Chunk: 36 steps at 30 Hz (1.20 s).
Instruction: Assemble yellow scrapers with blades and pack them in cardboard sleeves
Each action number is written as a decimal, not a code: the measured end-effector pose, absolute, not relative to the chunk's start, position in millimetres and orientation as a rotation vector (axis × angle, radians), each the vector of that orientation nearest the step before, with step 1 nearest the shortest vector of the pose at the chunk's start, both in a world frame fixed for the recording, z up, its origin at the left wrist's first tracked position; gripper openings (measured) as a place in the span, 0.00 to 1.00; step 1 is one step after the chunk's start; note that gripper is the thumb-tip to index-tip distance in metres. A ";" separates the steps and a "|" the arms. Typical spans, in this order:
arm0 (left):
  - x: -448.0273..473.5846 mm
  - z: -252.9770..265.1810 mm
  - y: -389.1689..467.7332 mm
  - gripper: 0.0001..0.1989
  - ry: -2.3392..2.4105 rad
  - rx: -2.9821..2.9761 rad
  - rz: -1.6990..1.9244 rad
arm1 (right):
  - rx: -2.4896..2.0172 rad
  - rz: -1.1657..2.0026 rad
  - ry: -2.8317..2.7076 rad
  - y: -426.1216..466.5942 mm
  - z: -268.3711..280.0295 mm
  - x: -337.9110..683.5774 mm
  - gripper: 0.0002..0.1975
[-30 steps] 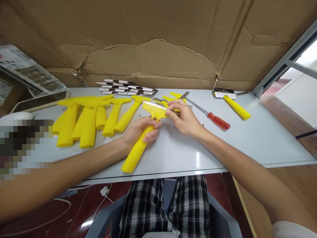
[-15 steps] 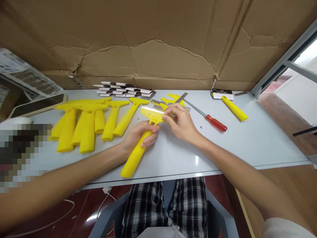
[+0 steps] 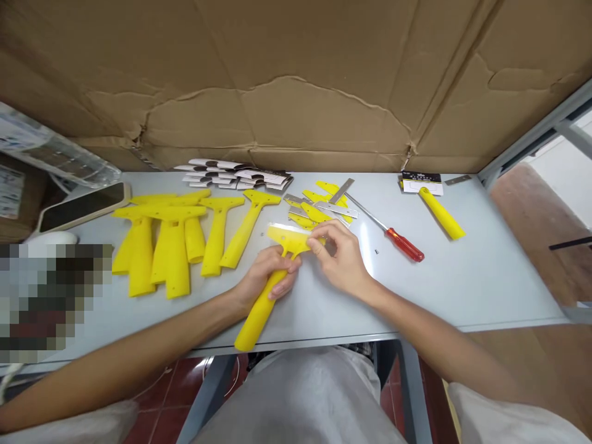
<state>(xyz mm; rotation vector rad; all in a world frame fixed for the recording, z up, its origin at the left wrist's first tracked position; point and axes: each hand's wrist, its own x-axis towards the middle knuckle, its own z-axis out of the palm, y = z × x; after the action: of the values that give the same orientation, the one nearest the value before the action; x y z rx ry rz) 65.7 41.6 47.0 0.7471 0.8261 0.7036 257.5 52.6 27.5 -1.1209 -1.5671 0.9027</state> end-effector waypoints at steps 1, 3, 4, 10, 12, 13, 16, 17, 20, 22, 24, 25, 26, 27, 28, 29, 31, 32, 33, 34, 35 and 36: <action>65.9 46.4 41.5 0.12 0.815 0.757 0.712 | -1.125 0.951 -1.542 52.7 28.0 257.3 0.15; 67.0 45.9 41.6 0.11 0.791 0.778 0.727 | -1.124 1.057 -1.486 53.4 28.7 257.6 0.19; 67.7 46.0 42.0 0.11 0.782 0.784 0.731 | -1.118 1.101 -1.462 54.1 28.7 257.9 0.21; 69.7 46.3 47.1 0.11 0.744 0.757 0.741 | -1.088 1.191 -1.452 62.1 25.9 259.2 0.28; 69.3 46.0 47.7 0.11 0.744 0.738 0.750 | -1.082 1.116 -1.518 65.7 31.2 263.9 0.29; 69.0 46.1 47.5 0.11 0.748 0.729 0.760 | -1.090 1.031 -1.562 68.0 36.7 268.8 0.29; 67.5 48.7 45.8 0.12 0.764 0.710 0.767 | -1.179 0.614 -1.754 77.2 63.1 296.2 0.27; 66.8 50.4 45.3 0.12 0.770 0.708 0.759 | -1.239 0.513 -1.819 81.0 73.4 309.4 0.26; 63.7 56.7 45.1 0.12 0.786 0.706 0.761 | -1.535 0.336 -2.159 93.3 98.2 355.7 0.25; 61.4 60.8 46.1 0.12 0.791 0.703 0.789 | -1.755 0.231 -2.406 100.7 105.1 386.0 0.30; 59.4 63.6 47.7 0.12 0.795 0.706 0.817 | -2.039 0.206 -2.522 105.9 103.9 411.3 0.36; 58.6 64.2 48.6 0.12 0.799 0.708 0.829 | -2.206 0.264 -2.534 107.4 101.3 421.6 0.39; 57.9 64.5 49.5 0.12 0.805 0.712 0.840 | -2.353 0.319 -2.512 107.9 97.8 430.2 0.42; 57.4 64.3 50.3 0.11 0.810 0.717 0.851 | -2.438 0.414 -2.498 107.7 93.9 437.5 0.44; 56.9 63.8 51.1 0.11 0.814 0.721 0.860 | -2.465 0.541 -2.495 106.9 90.3 443.6 0.44; 56.7 63.1 51.6 0.11 0.815 0.726 0.865 | -2.439 0.655 -2.504 105.7 87.2 449.0 0.42; 56.5 61.6 51.8 0.10 0.810 0.743 0.865 | -2.332 0.789 -2.533 103.4 84.0 458.8 0.35; 56.6 61.0 51.6 0.10 0.806 0.754 0.862 | -2.265 0.819 -2.550 102.6 84.1 463.7 0.30; 56.8 60.6 51.2 0.10 0.803 0.762 0.859 | -2.209 0.836 -2.553 102.3 85.4 468.8 0.27; 57.1 60.5 50.8 0.10 0.802 0.768 0.860 | -2.163 0.865 -2.533 102.4 87.5 474.0 0.25; 57.5 60.5 50.5 0.10 0.803 0.771 0.861 | -2.124 0.903 -2.483 102.8 90.1 479.3 0.25; 57.8 60.7 50.2 0.10 0.807 0.773 0.864 | -2.086 0.945 -2.405 103.1 92.9 484.3 0.26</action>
<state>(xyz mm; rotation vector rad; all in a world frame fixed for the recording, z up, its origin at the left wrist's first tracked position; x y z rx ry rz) 57.8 50.2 60.7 0.7727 0.8066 0.8637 484.3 103.1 92.9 -2.0859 -2.4052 0.9455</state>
